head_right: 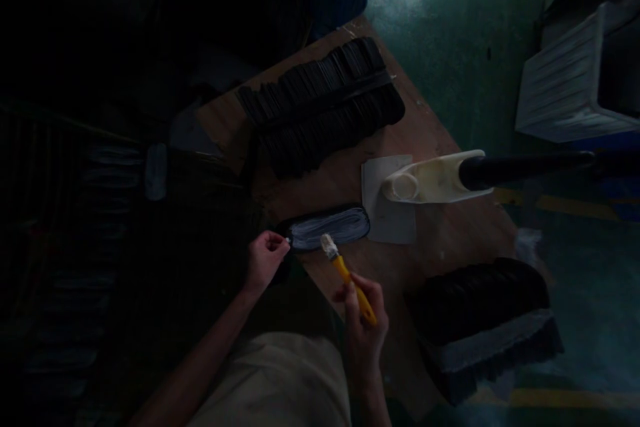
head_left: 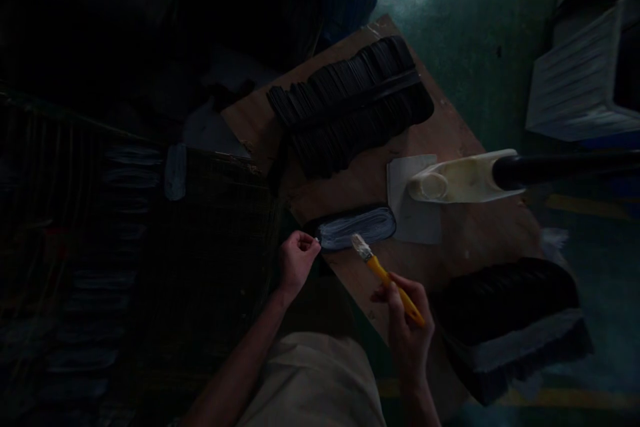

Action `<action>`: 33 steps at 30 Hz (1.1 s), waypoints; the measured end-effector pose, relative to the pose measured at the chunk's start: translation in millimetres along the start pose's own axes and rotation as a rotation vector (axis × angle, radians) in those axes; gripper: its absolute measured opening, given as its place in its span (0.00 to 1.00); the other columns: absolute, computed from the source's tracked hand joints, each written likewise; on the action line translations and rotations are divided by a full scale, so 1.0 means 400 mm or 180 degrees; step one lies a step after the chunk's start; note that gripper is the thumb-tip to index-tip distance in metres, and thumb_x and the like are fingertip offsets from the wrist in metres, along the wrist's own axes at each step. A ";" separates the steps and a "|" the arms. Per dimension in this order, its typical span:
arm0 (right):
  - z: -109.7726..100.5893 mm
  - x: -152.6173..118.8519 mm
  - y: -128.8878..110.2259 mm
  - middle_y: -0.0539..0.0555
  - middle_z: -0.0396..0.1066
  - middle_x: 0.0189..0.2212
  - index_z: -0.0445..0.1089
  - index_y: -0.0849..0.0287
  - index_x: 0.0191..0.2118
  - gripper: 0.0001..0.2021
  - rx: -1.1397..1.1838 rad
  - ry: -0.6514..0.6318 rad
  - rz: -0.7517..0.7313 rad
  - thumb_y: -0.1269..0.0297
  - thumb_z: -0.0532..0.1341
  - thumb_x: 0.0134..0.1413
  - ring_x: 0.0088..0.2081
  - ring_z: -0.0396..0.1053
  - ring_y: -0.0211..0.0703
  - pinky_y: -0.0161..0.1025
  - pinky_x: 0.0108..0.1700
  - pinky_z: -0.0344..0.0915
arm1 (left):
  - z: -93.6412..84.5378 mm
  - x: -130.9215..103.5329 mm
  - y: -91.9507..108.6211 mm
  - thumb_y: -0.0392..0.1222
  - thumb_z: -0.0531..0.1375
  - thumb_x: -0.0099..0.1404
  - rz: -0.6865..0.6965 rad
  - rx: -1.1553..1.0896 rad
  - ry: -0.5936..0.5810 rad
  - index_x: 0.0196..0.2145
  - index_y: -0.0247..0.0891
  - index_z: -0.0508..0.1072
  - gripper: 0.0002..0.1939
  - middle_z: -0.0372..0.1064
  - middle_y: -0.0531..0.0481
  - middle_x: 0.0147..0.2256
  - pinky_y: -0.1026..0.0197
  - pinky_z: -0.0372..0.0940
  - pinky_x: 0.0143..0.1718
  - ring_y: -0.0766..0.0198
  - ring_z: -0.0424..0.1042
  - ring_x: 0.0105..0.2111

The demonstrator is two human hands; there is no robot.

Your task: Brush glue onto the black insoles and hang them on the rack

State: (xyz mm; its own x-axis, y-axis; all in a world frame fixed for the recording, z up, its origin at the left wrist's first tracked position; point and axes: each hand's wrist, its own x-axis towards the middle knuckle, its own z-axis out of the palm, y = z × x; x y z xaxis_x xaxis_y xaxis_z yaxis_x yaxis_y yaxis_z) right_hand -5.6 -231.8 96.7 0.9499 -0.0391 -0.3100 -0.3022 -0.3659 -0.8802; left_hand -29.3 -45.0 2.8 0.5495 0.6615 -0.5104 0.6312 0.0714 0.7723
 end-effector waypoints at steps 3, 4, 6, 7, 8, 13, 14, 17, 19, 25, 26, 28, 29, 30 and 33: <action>-0.010 0.028 0.009 0.51 0.73 0.27 0.69 0.61 0.44 0.13 -0.0039 0.0454 -0.0277 0.58 0.61 0.58 0.27 0.73 0.40 0.37 0.32 0.71 | -0.023 -0.002 0.001 0.44 0.62 0.54 0.0181 -0.0136 -0.0029 0.26 0.37 0.70 0.08 0.66 0.54 0.21 0.68 0.58 0.22 0.68 0.65 0.21; -0.008 0.033 0.009 0.51 0.73 0.28 0.69 0.61 0.44 0.13 -0.0043 0.0558 -0.0357 0.58 0.61 0.58 0.27 0.73 0.40 0.38 0.33 0.71 | -0.031 -0.002 0.000 0.44 0.62 0.54 0.0215 -0.0162 -0.0047 0.25 0.37 0.70 0.08 0.67 0.53 0.22 0.67 0.59 0.23 0.68 0.65 0.22; 0.004 0.037 0.001 0.51 0.73 0.28 0.69 0.61 0.45 0.13 -0.0037 0.0633 -0.0445 0.59 0.62 0.58 0.27 0.73 0.40 0.39 0.34 0.71 | -0.043 -0.001 -0.003 0.43 0.62 0.53 0.0243 -0.0168 -0.0068 0.25 0.37 0.70 0.07 0.67 0.53 0.22 0.67 0.61 0.26 0.67 0.66 0.23; 0.012 0.037 -0.004 0.51 0.73 0.28 0.69 0.61 0.45 0.13 -0.0036 0.0620 -0.0446 0.59 0.62 0.58 0.27 0.73 0.41 0.39 0.34 0.71 | -0.048 -0.001 -0.004 0.43 0.62 0.53 0.0242 -0.0174 -0.0066 0.25 0.37 0.70 0.07 0.67 0.53 0.23 0.66 0.61 0.27 0.67 0.66 0.24; 0.021 0.035 -0.010 0.51 0.73 0.28 0.69 0.61 0.45 0.13 -0.0044 0.0597 -0.0429 0.59 0.62 0.58 0.28 0.73 0.41 0.39 0.34 0.71 | -0.052 0.000 -0.005 0.43 0.62 0.53 0.0231 -0.0211 -0.0060 0.25 0.37 0.70 0.07 0.67 0.53 0.23 0.66 0.62 0.28 0.67 0.66 0.25; 0.080 0.037 0.015 0.52 0.74 0.30 0.68 0.59 0.47 0.11 -0.0114 0.0599 -0.0973 0.65 0.60 0.59 0.28 0.73 0.41 0.40 0.33 0.71 | -0.070 -0.013 0.006 0.45 0.64 0.48 -0.0422 -0.1281 -0.0382 0.25 0.37 0.67 0.11 0.65 0.54 0.24 0.68 0.57 0.22 0.70 0.63 0.22; 0.094 0.040 0.032 0.52 0.74 0.32 0.67 0.57 0.48 0.12 -0.0139 0.0524 -0.1314 0.67 0.61 0.59 0.30 0.74 0.42 0.41 0.34 0.71 | -0.075 -0.023 0.011 0.45 0.65 0.47 -0.0666 -0.1620 -0.0538 0.27 0.36 0.67 0.13 0.65 0.54 0.25 0.68 0.57 0.20 0.70 0.63 0.22; 0.141 0.055 0.085 0.56 0.74 0.39 0.67 0.54 0.48 0.13 -0.0421 -0.0040 -0.2120 0.68 0.62 0.57 0.39 0.74 0.48 0.46 0.39 0.71 | -0.093 -0.066 0.021 0.44 0.68 0.44 -0.1386 -0.2503 -0.1103 0.36 0.36 0.67 0.22 0.67 0.53 0.30 0.68 0.59 0.20 0.70 0.66 0.22; 0.172 0.065 0.105 0.59 0.72 0.44 0.68 0.54 0.48 0.12 -0.0709 -0.0287 -0.2204 0.67 0.61 0.57 0.44 0.72 0.51 0.48 0.41 0.70 | -0.105 -0.093 0.017 0.42 0.69 0.44 -0.1771 -0.2881 -0.1415 0.40 0.35 0.68 0.25 0.69 0.51 0.31 0.68 0.60 0.20 0.71 0.67 0.21; 0.203 0.114 0.104 0.60 0.72 0.43 0.70 0.55 0.50 0.15 -0.0255 0.0177 -0.2390 0.63 0.62 0.56 0.42 0.71 0.52 0.50 0.41 0.68 | -0.179 -0.123 -0.035 0.41 0.70 0.43 -0.1840 -0.2982 -0.2208 0.33 0.33 0.72 0.19 0.68 0.51 0.25 0.69 0.59 0.17 0.70 0.66 0.19; 0.195 0.124 0.105 0.60 0.72 0.42 0.71 0.55 0.48 0.15 -0.0335 0.0243 -0.2404 0.61 0.64 0.55 0.42 0.71 0.53 0.51 0.41 0.68 | -0.203 -0.125 -0.047 0.42 0.71 0.43 -0.1752 -0.2912 -0.2389 0.33 0.33 0.73 0.20 0.68 0.50 0.25 0.69 0.60 0.17 0.70 0.66 0.19; 0.173 0.140 0.108 0.61 0.72 0.40 0.73 0.56 0.45 0.15 -0.0670 0.0267 -0.2371 0.55 0.65 0.53 0.41 0.71 0.55 0.53 0.42 0.68 | -0.263 -0.130 -0.077 0.46 0.71 0.43 -0.1584 -0.2757 -0.2694 0.34 0.32 0.75 0.22 0.69 0.49 0.25 0.69 0.61 0.19 0.70 0.66 0.19; 0.161 0.144 0.108 0.61 0.72 0.39 0.74 0.55 0.44 0.16 -0.0844 0.0228 -0.2335 0.52 0.64 0.53 0.40 0.71 0.56 0.55 0.41 0.68 | -0.298 -0.134 -0.096 0.48 0.71 0.44 -0.1514 -0.2673 -0.2768 0.36 0.32 0.75 0.23 0.69 0.49 0.26 0.69 0.61 0.19 0.70 0.66 0.19; 0.149 0.146 0.106 0.61 0.72 0.39 0.74 0.55 0.45 0.18 -0.0972 0.0178 -0.2306 0.50 0.63 0.53 0.40 0.71 0.57 0.56 0.41 0.68 | -0.336 -0.137 -0.117 0.50 0.71 0.44 -0.1456 -0.2585 -0.2770 0.36 0.32 0.76 0.24 0.70 0.48 0.27 0.69 0.61 0.20 0.70 0.66 0.20; 0.133 0.131 0.091 0.61 0.72 0.38 0.70 0.46 0.53 0.21 -0.1148 0.0044 -0.2261 0.47 0.57 0.56 0.40 0.72 0.60 0.59 0.39 0.69 | -0.453 -0.134 -0.189 0.52 0.72 0.43 -0.1351 -0.2326 -0.2273 0.38 0.35 0.77 0.26 0.72 0.47 0.30 0.68 0.62 0.21 0.70 0.67 0.20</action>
State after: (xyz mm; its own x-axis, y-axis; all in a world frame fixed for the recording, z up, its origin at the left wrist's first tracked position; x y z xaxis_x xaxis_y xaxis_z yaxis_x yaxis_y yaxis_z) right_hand 29.0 -197.8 29.2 0.9074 0.3058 0.2882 0.4180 -0.5859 -0.6943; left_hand -205.5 49.4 40.2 0.7029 -0.0873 -0.7059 0.4974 0.7698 0.4001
